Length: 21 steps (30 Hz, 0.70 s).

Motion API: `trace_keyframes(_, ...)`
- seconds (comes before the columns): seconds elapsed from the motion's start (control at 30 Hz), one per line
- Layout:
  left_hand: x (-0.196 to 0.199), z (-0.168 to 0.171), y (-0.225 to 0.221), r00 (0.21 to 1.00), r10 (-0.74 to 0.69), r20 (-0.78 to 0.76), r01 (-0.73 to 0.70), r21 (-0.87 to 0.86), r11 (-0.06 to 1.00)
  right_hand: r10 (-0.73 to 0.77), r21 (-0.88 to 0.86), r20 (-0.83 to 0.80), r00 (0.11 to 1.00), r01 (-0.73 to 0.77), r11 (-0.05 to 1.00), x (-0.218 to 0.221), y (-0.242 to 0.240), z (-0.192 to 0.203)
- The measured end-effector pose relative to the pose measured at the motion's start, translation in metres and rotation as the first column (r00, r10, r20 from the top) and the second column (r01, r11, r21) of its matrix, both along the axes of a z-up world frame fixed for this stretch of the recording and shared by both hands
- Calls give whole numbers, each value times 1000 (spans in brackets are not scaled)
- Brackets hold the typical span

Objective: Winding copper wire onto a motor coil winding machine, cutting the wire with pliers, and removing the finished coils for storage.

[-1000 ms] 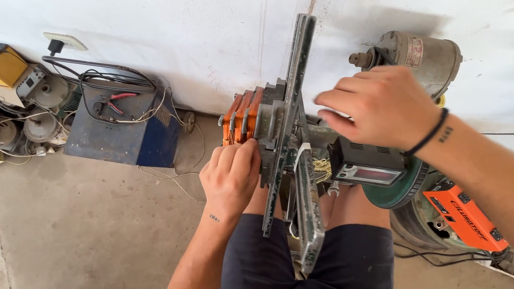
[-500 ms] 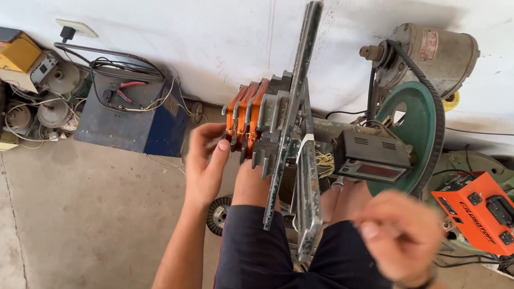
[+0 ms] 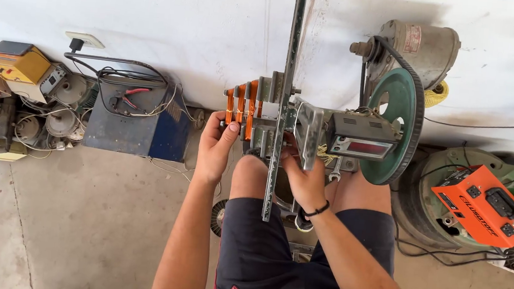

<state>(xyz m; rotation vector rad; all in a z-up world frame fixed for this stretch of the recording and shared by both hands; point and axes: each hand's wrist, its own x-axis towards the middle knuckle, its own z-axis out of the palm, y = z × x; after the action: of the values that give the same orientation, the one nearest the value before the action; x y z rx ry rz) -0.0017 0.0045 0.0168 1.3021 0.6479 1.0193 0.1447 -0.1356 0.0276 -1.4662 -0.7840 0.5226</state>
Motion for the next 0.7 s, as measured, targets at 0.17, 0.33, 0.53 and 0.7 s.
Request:
trace_keyframes(0.17,2,2,-1,999,3,44,-1,-34,999,-53,-18,66,996,54,998,12,-3,-46)
trace_keyframes(0.33,-2,-1,27,979,-165,121,174,-65,983,32,55,-364,931,-12,998,19,-18,-41)
trace_keyframes(0.53,-5,5,47,924,-365,110,374,-77,924,43,136,-854,519,143,980,29,-32,-43)
trace_keyframes(0.7,-18,-14,70,922,-368,-115,384,172,907,-140,-123,-804,578,67,990,63,-80,-104)
